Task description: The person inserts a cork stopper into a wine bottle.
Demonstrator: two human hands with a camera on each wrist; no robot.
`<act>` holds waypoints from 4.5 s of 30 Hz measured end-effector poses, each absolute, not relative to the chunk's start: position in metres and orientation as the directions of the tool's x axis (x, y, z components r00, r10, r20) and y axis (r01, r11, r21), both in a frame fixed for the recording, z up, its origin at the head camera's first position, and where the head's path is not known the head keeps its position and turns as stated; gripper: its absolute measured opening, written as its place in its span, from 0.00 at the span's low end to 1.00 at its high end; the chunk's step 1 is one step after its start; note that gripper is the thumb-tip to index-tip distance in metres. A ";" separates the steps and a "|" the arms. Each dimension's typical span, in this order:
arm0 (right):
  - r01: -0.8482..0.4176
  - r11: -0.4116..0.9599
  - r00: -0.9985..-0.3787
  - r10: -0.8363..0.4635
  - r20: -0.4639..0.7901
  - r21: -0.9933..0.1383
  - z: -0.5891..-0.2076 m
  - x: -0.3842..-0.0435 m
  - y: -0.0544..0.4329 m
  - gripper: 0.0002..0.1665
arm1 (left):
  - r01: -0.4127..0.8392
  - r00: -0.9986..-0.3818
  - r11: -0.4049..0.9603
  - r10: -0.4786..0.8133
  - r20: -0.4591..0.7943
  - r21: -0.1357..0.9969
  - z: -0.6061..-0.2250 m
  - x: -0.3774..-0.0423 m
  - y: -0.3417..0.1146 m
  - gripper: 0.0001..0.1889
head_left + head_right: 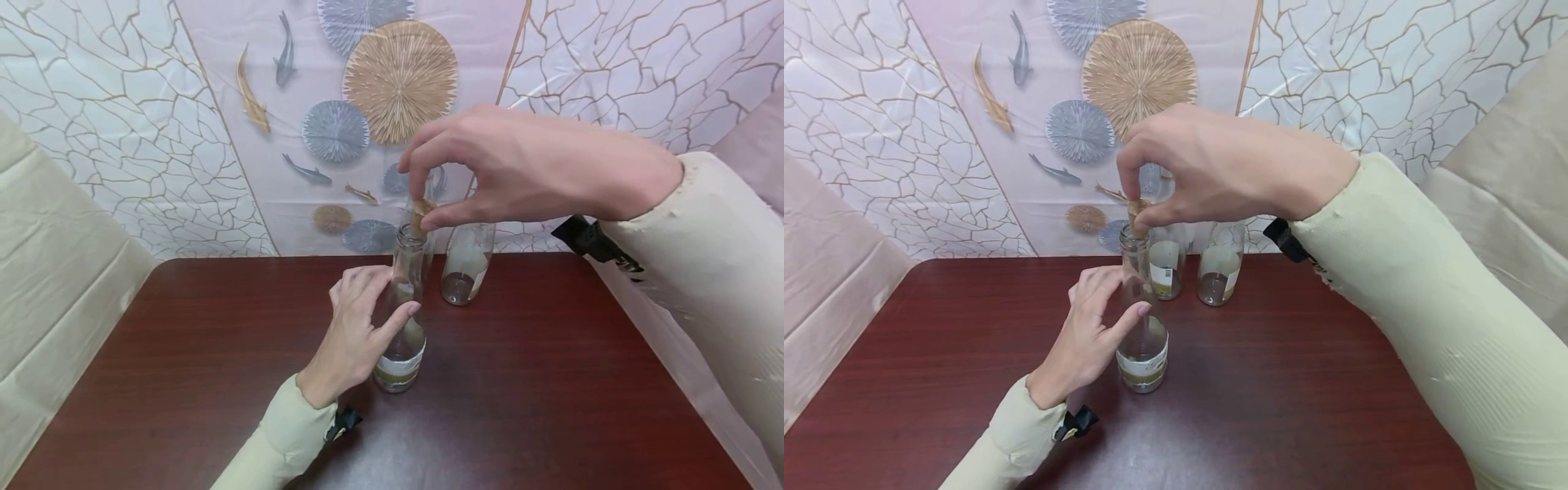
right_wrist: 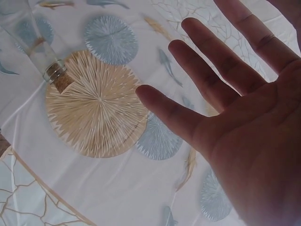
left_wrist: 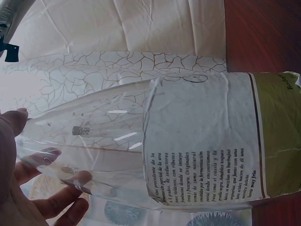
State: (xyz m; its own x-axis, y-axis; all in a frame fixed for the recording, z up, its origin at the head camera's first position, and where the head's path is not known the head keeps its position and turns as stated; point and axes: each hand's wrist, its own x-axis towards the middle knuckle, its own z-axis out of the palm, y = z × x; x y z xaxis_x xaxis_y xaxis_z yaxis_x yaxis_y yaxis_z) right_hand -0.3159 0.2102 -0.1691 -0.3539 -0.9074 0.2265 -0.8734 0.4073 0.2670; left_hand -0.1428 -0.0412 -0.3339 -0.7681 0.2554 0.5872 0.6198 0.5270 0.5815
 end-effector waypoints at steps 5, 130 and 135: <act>-0.888 0.437 -0.409 -0.893 0.191 0.143 -0.130 -0.244 0.176 0.15 | 0.619 -0.769 0.526 0.254 0.586 0.584 -0.335 -0.143 -0.041 0.22; -0.658 0.609 -0.725 -0.672 0.152 -0.443 -0.367 -0.099 0.257 0.11 | 0.417 -0.908 0.487 0.186 0.375 0.768 -0.269 -0.265 -0.080 0.19; -0.659 0.588 -0.715 -0.683 0.149 -0.469 -0.378 -0.095 0.254 0.10 | 0.407 -0.912 0.502 0.179 0.369 0.763 -0.275 -0.273 -0.085 0.19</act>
